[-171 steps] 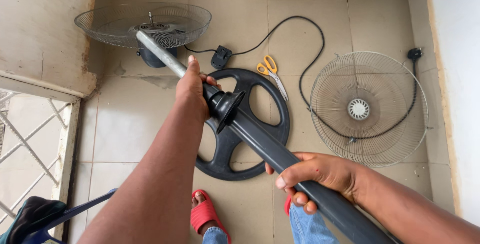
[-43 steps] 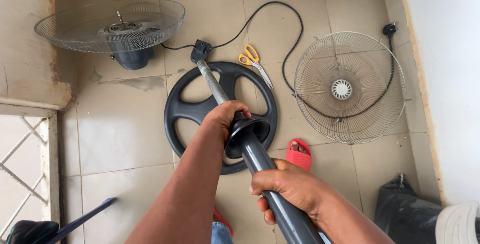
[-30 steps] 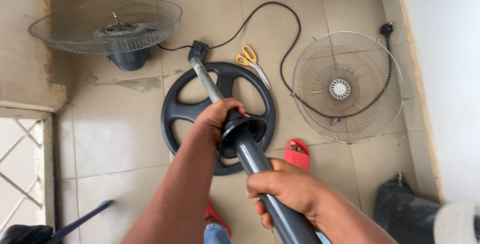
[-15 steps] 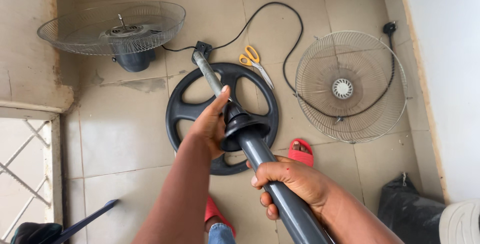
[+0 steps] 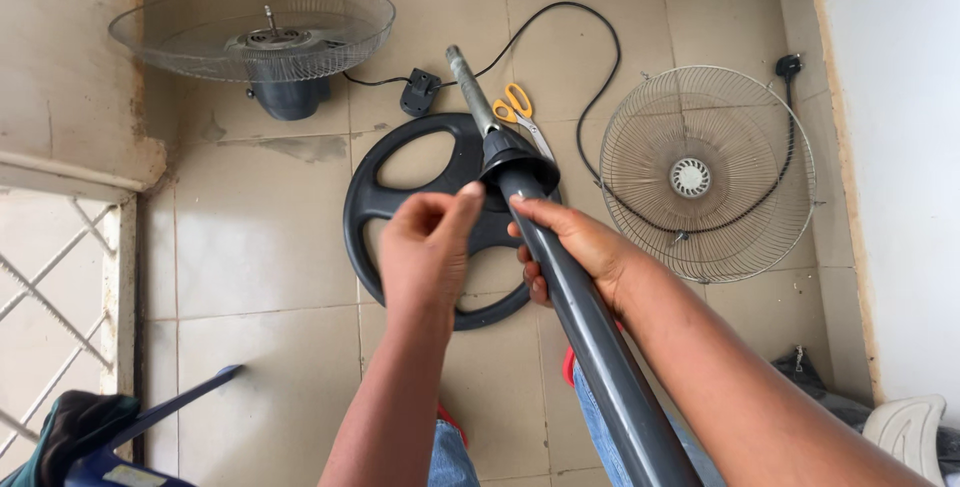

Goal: The person assembles an electric fan by first removing the front grille and fan blades from a disassembled unit, then attaching the fan head to the stand pole and securing the base to the pole using a screwdriver. The components are handled one at a time and repositioned on the tiled floor during the process.

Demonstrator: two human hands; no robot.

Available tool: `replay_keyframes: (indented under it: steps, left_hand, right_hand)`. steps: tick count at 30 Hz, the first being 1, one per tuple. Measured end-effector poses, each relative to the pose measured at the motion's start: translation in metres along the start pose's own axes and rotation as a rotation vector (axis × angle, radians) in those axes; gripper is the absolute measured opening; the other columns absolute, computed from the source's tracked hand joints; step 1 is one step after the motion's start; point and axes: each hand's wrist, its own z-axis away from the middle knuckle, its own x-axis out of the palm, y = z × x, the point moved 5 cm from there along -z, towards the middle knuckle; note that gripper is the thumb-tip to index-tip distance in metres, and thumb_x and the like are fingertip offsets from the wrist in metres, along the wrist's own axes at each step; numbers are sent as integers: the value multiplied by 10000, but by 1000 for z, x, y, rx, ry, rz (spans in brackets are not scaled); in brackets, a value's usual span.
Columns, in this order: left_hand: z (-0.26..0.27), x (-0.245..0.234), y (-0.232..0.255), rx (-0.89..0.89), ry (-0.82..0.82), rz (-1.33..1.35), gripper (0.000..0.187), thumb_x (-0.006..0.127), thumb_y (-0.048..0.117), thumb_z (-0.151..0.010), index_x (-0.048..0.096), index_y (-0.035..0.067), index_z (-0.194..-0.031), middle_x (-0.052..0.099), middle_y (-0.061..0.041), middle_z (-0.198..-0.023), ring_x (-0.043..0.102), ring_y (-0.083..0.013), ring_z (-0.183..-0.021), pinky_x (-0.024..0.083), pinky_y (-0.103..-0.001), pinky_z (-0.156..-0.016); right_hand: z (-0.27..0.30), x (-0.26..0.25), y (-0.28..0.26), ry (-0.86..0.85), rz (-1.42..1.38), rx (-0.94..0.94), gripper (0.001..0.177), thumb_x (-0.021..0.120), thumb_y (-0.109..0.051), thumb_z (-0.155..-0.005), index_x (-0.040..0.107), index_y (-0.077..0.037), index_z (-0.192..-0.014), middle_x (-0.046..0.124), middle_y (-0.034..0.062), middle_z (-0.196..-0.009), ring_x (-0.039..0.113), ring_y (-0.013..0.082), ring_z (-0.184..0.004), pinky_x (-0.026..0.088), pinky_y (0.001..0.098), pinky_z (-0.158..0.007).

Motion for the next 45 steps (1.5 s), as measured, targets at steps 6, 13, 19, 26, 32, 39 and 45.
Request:
replay_keyframes:
  steps: [6,13,19,26,32,39,45]
  left_hand:
    - [28,27,18,-671,-314,-102,729,570,762,-822,674,51,-695,574,-23,-567,418,-85,-439,269,-250,-393]
    - [31,-2,34,-707,-298,-214,611,820,653,-727,599,92,-630,498,6,-549,398,-65,-427,265,-224,-402]
    - [30,-34,42,-702,-456,309,383,871,435,-761,681,105,-711,617,32,-586,496,-25,-475,398,-183,-469]
    - [36,-97,120,-541,-670,469,163,751,263,-903,745,100,-907,757,-15,-787,678,-67,-642,533,-213,-594]
    - [48,-160,198,-405,-605,273,166,754,271,-890,751,121,-962,766,-1,-855,698,-56,-700,535,-210,-621]
    - [79,-199,242,-216,-276,201,275,827,344,-908,718,93,-885,687,-8,-744,599,-85,-631,463,-236,-554]
    - [137,-223,262,-207,-265,487,191,731,286,-821,756,127,-924,781,7,-827,719,-75,-722,560,-234,-661]
  right_hand:
    - [13,25,-6,-62,300,-114,408,586,-500,-931,556,-145,-730,543,-3,-551,536,118,-445,468,266,-425]
    - [39,63,-9,114,508,-114,380,619,-428,-933,564,-139,-692,528,4,-540,524,139,-447,471,317,-428]
    - [67,116,-30,89,570,-237,443,677,-459,-906,580,-80,-698,538,24,-508,505,148,-401,456,320,-401]
    - [114,197,-51,-36,460,-437,343,746,-395,-859,619,-86,-787,596,-7,-544,549,90,-424,504,266,-420]
    - [170,269,-76,-43,635,-696,471,728,-485,-859,643,-61,-1044,642,-13,-734,613,41,-542,556,237,-478]
    - [246,309,-92,-14,887,-855,586,739,-421,-799,557,-59,-1223,676,68,-806,659,138,-544,588,323,-472]
    - [292,333,-84,-220,989,-1048,505,803,-364,-814,618,-75,-1185,701,38,-869,664,105,-616,588,289,-553]
